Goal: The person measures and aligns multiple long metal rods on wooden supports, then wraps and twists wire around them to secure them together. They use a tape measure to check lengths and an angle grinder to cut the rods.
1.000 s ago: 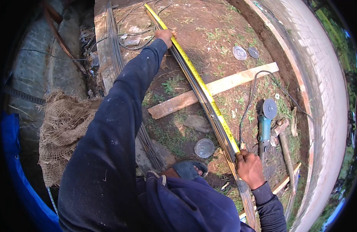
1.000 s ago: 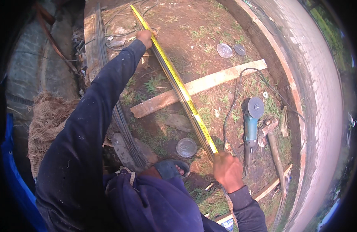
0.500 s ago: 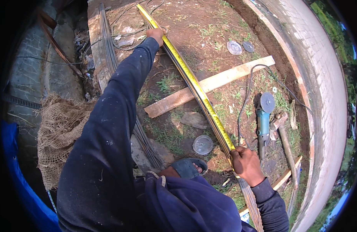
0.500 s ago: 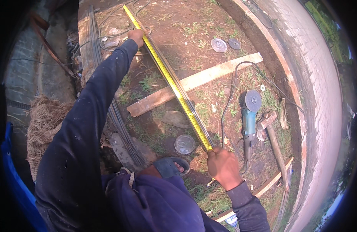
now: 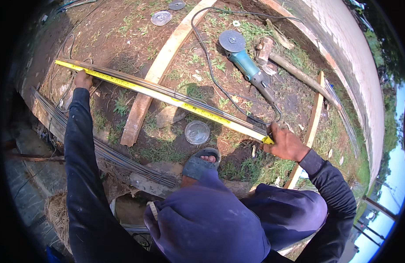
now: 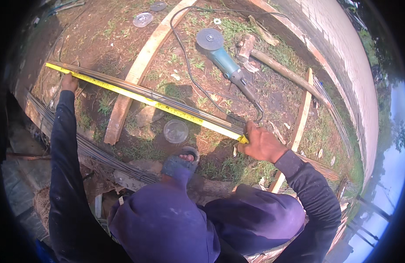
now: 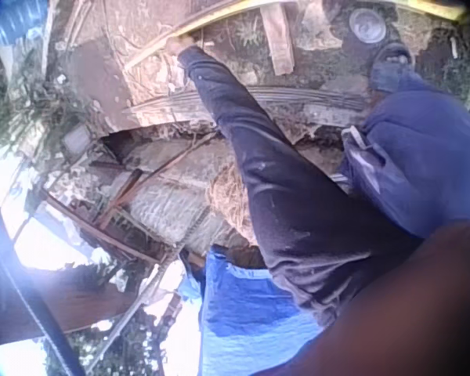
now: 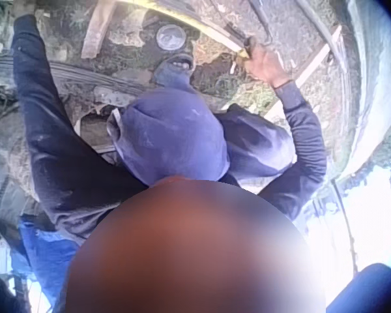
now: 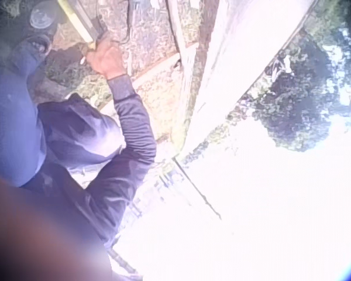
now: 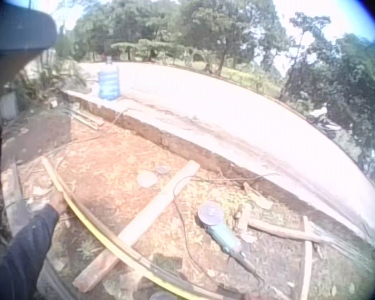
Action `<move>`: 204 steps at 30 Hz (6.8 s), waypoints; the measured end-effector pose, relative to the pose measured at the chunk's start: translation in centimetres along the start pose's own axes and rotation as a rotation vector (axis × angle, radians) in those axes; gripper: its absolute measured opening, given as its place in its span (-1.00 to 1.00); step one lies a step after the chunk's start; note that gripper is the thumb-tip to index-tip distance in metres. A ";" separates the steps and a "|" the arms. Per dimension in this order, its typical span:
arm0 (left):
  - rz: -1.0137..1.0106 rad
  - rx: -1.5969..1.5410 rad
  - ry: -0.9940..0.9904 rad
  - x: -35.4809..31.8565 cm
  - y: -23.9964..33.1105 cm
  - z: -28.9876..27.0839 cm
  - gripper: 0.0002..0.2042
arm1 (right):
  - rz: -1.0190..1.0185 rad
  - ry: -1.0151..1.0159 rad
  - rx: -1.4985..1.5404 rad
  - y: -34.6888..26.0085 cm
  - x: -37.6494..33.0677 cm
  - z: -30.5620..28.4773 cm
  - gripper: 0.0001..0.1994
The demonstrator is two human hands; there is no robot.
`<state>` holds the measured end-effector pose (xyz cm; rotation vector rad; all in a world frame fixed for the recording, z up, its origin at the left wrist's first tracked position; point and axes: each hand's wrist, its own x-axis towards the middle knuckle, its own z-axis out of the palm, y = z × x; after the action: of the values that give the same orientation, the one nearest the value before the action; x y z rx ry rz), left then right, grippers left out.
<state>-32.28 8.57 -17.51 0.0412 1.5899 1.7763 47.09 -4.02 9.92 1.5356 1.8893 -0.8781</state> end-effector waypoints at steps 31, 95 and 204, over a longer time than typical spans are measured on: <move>-0.097 0.760 -0.092 -9.3 -3.7 2.9 -0.70 | 0.232 0.632 0.207 36.2 -10.6 17.6 -0.59; 0.994 1.252 -1.455 -77.6 -31.7 28.0 -0.42 | 0.121 0.923 0.203 39.0 -9.0 19.3 -0.59; -0.255 0.128 -1.486 -76.5 -40.0 26.4 -0.48 | 0.021 0.675 0.437 3.2 20.2 -0.9 -0.11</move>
<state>55.62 -11.39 -12.81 0.9300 0.5289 0.8994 46.14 9.69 -5.31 2.3386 2.2148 -0.8693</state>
